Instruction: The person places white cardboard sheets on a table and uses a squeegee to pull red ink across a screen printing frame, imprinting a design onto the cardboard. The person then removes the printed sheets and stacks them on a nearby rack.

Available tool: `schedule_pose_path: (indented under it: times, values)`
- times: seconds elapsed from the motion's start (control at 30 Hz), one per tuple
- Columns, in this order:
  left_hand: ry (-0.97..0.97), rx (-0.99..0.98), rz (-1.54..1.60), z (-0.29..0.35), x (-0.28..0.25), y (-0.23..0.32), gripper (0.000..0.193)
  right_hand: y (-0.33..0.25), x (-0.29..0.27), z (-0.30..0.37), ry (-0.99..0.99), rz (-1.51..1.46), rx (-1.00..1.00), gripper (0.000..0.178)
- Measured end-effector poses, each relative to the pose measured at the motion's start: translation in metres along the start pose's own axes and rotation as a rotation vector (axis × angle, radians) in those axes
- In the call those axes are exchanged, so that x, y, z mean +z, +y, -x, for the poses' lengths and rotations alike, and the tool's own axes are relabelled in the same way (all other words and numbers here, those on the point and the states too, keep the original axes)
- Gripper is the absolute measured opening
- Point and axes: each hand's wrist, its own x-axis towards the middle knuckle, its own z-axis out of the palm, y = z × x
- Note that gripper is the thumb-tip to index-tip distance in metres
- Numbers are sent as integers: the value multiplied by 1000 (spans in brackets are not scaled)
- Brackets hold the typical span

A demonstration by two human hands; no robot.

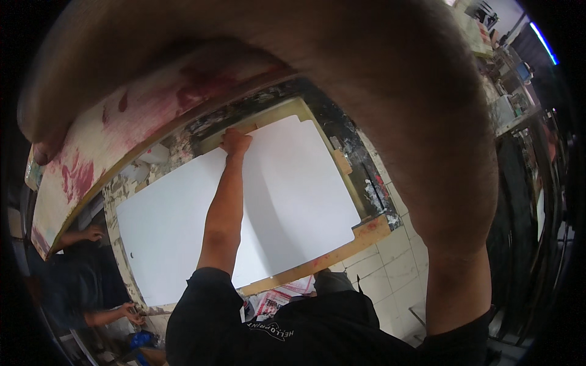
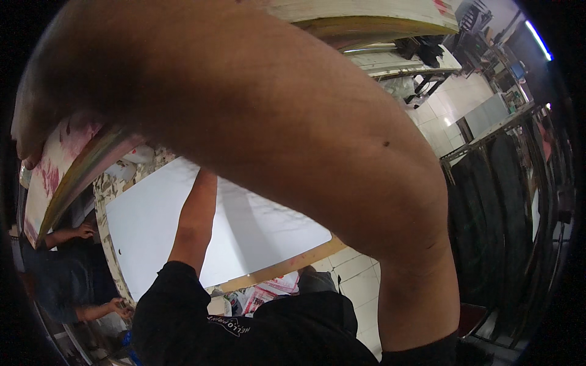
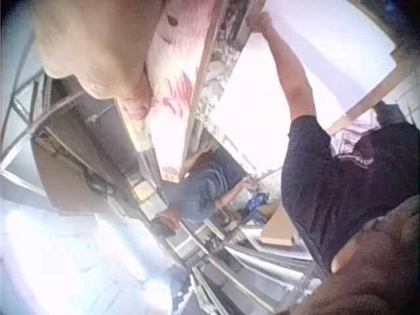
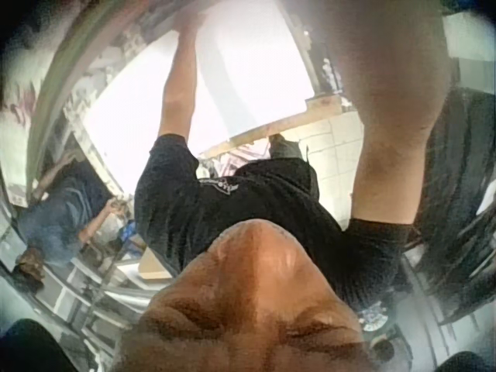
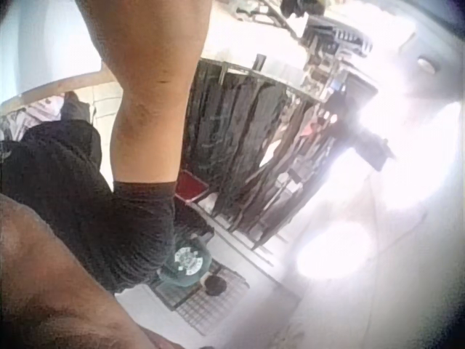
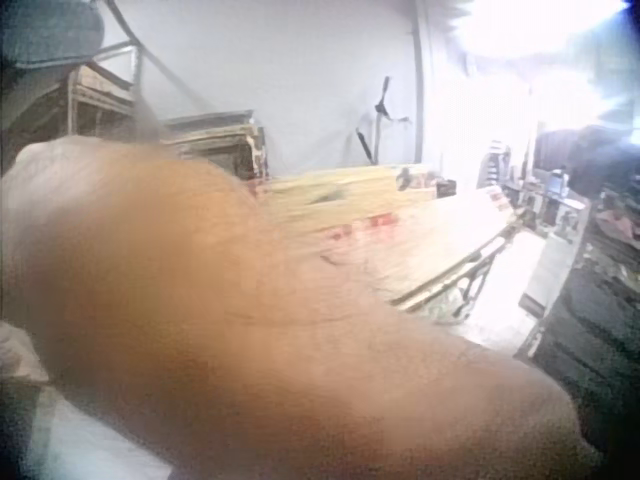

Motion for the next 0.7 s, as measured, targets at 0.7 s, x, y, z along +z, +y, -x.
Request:
schedule_pose_path:
  times: [0.7]
  values:
    - [-186, 947, 174, 194, 130, 182, 92, -24, -24, -3, -52, 13, 176, 73]
